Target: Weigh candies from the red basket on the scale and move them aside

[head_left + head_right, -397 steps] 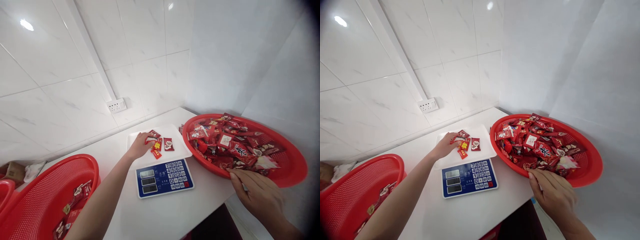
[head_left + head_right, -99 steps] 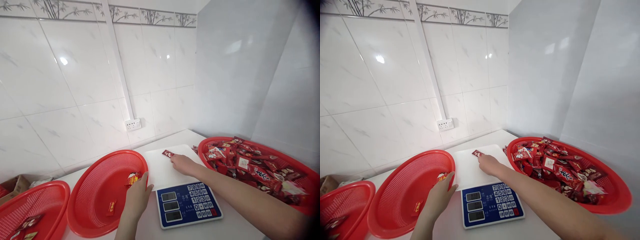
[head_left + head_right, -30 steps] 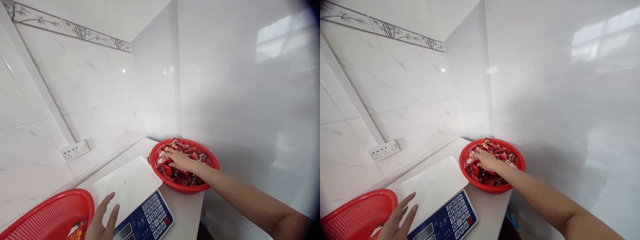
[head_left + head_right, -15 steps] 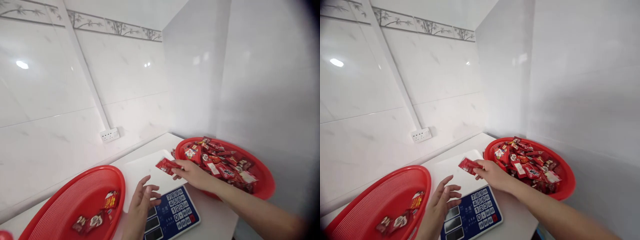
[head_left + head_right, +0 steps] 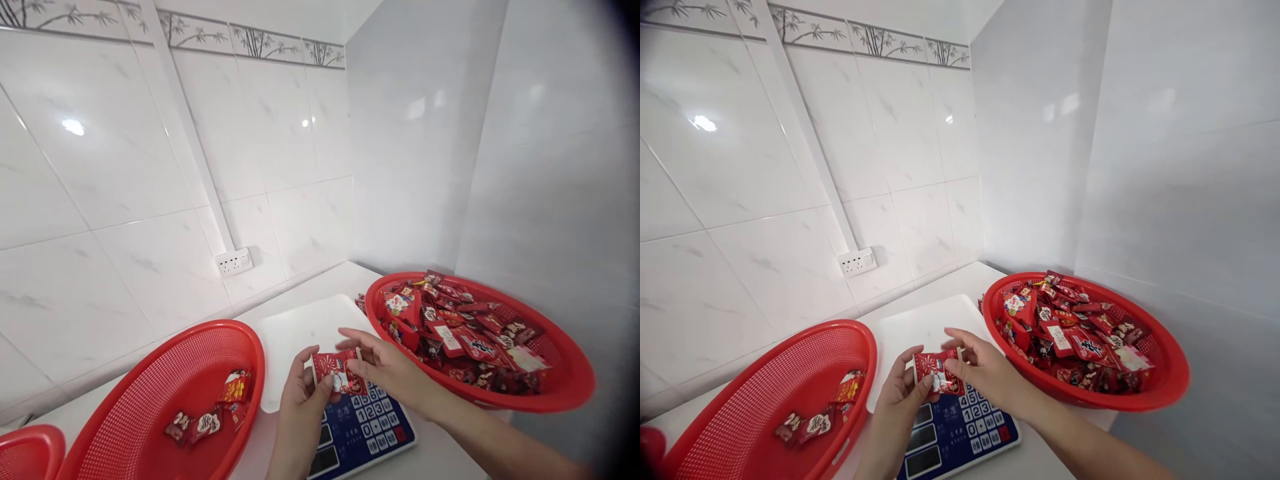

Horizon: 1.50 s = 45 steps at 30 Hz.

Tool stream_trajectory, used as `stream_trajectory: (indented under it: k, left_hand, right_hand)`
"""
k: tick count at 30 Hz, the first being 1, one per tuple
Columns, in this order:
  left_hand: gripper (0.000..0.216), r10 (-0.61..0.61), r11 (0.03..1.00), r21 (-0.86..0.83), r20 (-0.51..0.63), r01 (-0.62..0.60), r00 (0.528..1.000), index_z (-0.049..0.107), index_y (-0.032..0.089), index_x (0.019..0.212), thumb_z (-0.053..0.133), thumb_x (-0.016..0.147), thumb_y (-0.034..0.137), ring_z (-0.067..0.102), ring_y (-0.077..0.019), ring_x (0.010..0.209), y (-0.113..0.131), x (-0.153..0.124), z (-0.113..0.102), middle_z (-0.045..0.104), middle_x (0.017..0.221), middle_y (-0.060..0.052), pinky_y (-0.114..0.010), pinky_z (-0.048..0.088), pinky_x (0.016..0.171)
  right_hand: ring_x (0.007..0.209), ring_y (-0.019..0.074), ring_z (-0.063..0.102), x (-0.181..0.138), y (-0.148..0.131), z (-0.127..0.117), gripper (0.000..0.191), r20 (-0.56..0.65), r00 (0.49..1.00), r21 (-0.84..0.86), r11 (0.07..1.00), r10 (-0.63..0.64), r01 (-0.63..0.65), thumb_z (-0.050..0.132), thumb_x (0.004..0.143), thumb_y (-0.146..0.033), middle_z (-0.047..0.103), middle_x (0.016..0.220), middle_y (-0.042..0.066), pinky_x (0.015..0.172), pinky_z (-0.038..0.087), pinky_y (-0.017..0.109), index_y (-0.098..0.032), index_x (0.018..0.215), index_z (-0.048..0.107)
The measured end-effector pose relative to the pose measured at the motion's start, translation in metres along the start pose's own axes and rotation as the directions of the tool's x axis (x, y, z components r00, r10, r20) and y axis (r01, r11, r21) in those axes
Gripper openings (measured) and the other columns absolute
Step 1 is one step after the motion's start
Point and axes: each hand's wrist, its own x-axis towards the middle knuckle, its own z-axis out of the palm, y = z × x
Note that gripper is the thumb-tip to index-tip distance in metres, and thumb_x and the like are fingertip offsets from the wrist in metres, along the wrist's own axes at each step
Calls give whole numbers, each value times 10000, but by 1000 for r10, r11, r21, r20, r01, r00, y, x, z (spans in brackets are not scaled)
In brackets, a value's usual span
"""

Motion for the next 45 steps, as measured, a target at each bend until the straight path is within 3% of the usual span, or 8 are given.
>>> stream_trajectory:
  k: [3,6,16,21,24,36,42,45]
  left_hand:
    - [379,20,999,27,22,-21,1000,578,181,1006,711,687,339,615,-155,719,-1,1,2,682,806,-43,-247,467,625]
    - [290,39,998,48,34,-41,999,629,165,918,707,695,334,599,-147,715,0,2,3,687,803,-49,-234,456,625]
    - [325,70,992,99,21,-72,997,667,175,957,688,705,378,592,-159,748,0,4,-1,690,909,-55,-243,445,652]
    - [330,60,996,69,65,-64,996,664,168,911,722,671,387,580,-146,704,-4,6,0,671,794,-48,-236,444,631]
    - [284,69,996,54,38,-71,997,655,156,778,735,649,396,560,-136,649,-6,6,0,638,711,-37,-236,438,610]
    - [234,40,996,77,70,-45,997,640,168,773,642,748,400,524,-127,657,-10,5,-1,575,685,-10,-228,426,622]
    - [272,47,999,22,89,-49,995,655,187,986,589,803,378,574,-147,752,-7,2,1,655,883,-47,-259,446,710]
    - [347,59,995,76,51,-63,997,630,175,1060,594,792,392,588,-160,757,-5,3,-2,656,884,-63,-265,458,682]
  right_hand:
    - [704,161,598,4,0,1,406,24,998,31,998,52,-53,640,702,-494,655,767,26,654,468,288,-162,935,623]
    - [577,118,535,4,2,2,350,-38,998,38,998,59,-58,664,677,-491,608,640,-11,561,410,242,-161,777,607]
    - [603,118,521,2,-4,8,303,26,995,-24,995,93,-92,666,680,-454,585,649,-15,554,400,228,-162,742,618]
    - [591,121,535,5,-4,18,358,-72,991,246,965,112,-91,682,648,-498,601,660,-10,589,427,256,-160,734,605]
    - [610,146,576,5,-3,21,400,-22,990,328,936,140,-125,662,653,-538,630,683,8,607,433,280,-162,782,618]
    - [590,131,464,3,-6,23,422,-156,987,148,989,43,-19,592,683,-600,537,612,-14,586,384,264,-181,628,571]
    - [574,133,475,0,-3,23,439,-110,991,169,984,81,-62,561,701,-612,546,604,-9,571,385,268,-177,641,574]
    - [576,127,485,7,-1,18,429,-121,992,78,996,42,-32,532,737,-593,562,629,-4,536,376,251,-173,675,595]
